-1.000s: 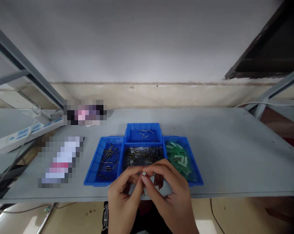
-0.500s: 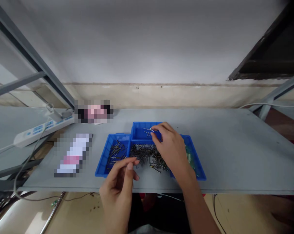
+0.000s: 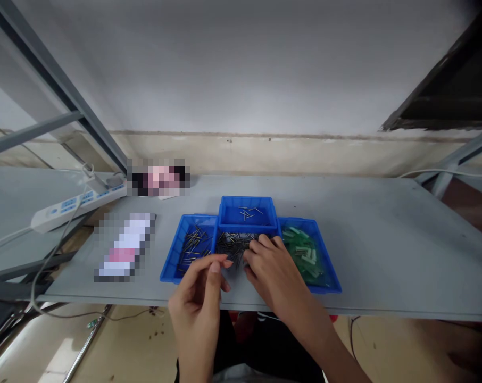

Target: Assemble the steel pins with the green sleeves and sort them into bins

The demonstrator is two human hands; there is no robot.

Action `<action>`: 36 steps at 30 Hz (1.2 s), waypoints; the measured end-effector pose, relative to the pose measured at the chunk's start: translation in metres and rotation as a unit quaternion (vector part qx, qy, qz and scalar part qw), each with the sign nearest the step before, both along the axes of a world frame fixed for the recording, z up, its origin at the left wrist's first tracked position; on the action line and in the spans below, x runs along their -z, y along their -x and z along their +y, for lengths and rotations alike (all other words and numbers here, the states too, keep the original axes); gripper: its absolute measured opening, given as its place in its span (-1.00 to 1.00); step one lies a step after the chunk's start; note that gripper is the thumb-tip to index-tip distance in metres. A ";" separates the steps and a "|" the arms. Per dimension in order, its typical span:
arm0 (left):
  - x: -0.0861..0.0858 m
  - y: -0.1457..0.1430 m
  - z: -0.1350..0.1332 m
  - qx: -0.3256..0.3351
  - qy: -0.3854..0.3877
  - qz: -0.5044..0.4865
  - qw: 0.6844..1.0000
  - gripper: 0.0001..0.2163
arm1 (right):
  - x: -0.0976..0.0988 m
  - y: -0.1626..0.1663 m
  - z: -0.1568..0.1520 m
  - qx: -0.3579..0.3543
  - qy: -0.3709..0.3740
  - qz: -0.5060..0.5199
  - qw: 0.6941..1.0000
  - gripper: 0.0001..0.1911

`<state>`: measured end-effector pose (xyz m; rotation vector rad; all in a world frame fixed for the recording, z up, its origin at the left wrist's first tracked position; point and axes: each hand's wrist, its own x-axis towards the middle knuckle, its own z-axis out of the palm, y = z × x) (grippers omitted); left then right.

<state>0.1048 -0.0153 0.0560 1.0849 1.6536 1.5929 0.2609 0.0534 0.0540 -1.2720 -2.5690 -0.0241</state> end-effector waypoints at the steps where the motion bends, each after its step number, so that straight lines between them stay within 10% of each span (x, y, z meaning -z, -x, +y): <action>1: -0.001 0.000 0.001 0.003 -0.002 -0.002 1.000 -0.79 | 0.002 0.001 0.002 0.000 0.003 -0.008 1.000 -0.93; 36: -0.007 -0.003 0.007 -0.034 -0.032 -0.017 0.999 -0.77 | 0.007 -0.005 0.010 0.005 -0.017 0.017 1.000 -0.88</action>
